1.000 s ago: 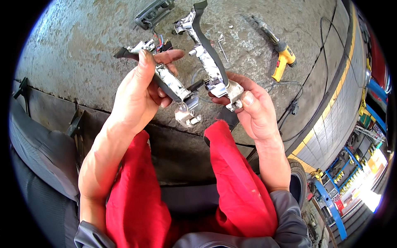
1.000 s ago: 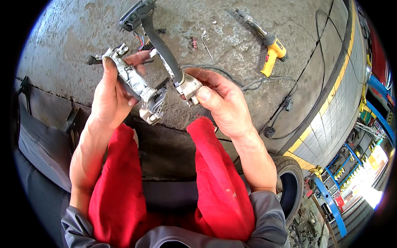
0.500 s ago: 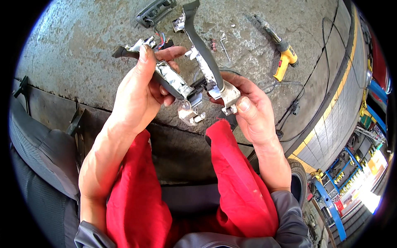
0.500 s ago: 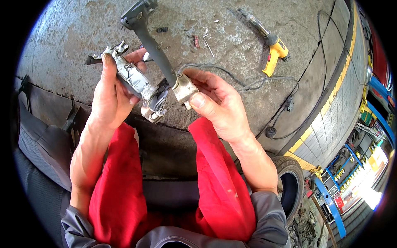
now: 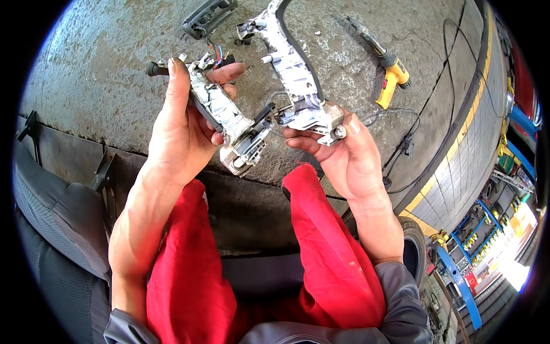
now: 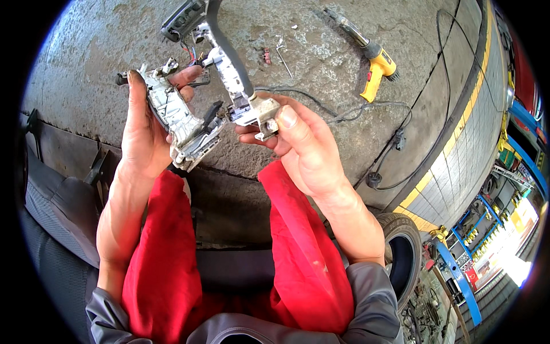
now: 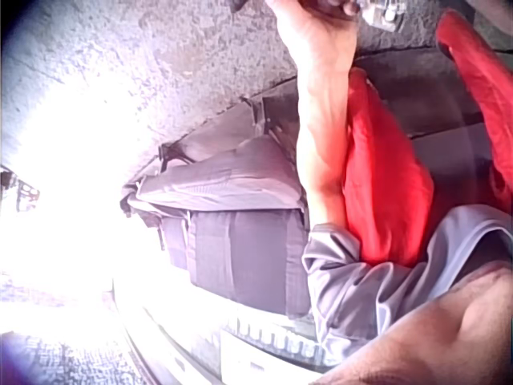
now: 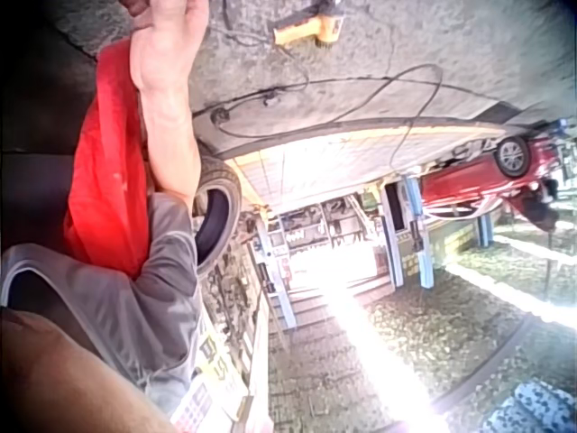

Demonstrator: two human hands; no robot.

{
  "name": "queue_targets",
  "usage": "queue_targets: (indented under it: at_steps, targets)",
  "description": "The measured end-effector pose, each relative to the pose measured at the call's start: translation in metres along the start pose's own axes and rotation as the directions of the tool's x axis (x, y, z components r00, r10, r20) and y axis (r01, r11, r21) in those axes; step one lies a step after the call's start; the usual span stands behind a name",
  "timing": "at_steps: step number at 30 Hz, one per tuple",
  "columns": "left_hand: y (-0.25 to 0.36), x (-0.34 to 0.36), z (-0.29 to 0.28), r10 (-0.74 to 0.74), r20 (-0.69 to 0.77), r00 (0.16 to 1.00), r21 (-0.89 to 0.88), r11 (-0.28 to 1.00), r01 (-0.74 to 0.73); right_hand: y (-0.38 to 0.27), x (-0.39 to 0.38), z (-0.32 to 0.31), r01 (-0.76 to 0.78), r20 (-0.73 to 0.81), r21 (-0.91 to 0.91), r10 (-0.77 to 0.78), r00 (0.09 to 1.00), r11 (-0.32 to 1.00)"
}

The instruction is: The person uses a heat gun to soften adhesive on a car door handle assembly and removes the plastic cover. They then separate the internal metal mechanism from the cover and reassemble the parts.

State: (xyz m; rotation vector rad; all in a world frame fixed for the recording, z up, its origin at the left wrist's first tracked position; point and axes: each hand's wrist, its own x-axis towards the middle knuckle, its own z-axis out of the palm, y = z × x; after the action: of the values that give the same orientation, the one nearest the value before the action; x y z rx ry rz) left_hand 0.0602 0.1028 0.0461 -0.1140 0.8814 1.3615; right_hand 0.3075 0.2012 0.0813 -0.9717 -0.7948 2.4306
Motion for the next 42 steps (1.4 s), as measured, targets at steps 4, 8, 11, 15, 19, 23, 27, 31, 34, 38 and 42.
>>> queue_targets:
  at_steps: [4,8,11,15,19,23,27,31,34,38,42]
  targets:
    - [0.0,0.0,0.0,0.003,0.006,1.0,-0.016,1.0,-0.003,0.0,0.0,-0.004,-0.026,-0.038,-0.013,0.026,0.999,1.0]
    - [-0.002,0.001,0.001,0.005,-0.005,1.0,-0.032,0.999,-0.005,0.001,0.001,-0.007,-0.022,-0.014,0.122,0.023,1.0,0.992]
    - [-0.003,0.001,0.002,0.009,-0.024,1.0,-0.047,0.999,-0.01,0.0,0.003,-0.009,-0.047,0.02,0.295,0.043,0.999,0.954]
    - [-0.004,0.0,0.001,0.011,-0.028,1.0,-0.076,0.997,-0.013,-0.001,0.005,-0.011,-0.092,0.024,0.365,0.09,0.996,0.926]
    - [-0.004,0.0,0.0,0.012,-0.022,1.0,-0.075,0.997,-0.013,-0.002,0.006,-0.011,-0.118,0.015,0.415,0.122,0.992,0.902]
    - [-0.004,0.0,0.0,0.013,-0.02,1.0,-0.07,0.997,-0.014,-0.003,0.007,-0.01,-0.134,0.018,0.454,0.141,0.99,0.881]
    - [-0.004,0.0,0.0,0.024,-0.011,1.0,-0.056,0.998,-0.024,-0.004,0.008,-0.01,-0.151,0.018,0.453,0.161,0.987,0.879]
    - [-0.004,0.0,0.001,0.024,-0.023,0.999,-0.049,0.998,-0.025,-0.005,0.008,-0.012,-0.168,0.007,0.436,0.183,0.983,0.884]
    - [-0.004,0.0,0.001,0.023,-0.013,1.0,-0.053,0.998,-0.024,-0.004,0.007,-0.013,-0.171,0.003,0.441,0.189,0.982,0.881]
    - [-0.004,0.0,-0.001,0.014,-0.008,1.0,-0.065,0.998,-0.014,-0.003,0.008,-0.015,-0.155,0.01,0.439,0.168,0.986,0.885]
    - [-0.003,0.001,-0.003,0.013,-0.001,1.0,-0.087,0.996,-0.013,-0.003,0.007,-0.016,-0.11,0.011,0.384,0.114,0.993,0.917]
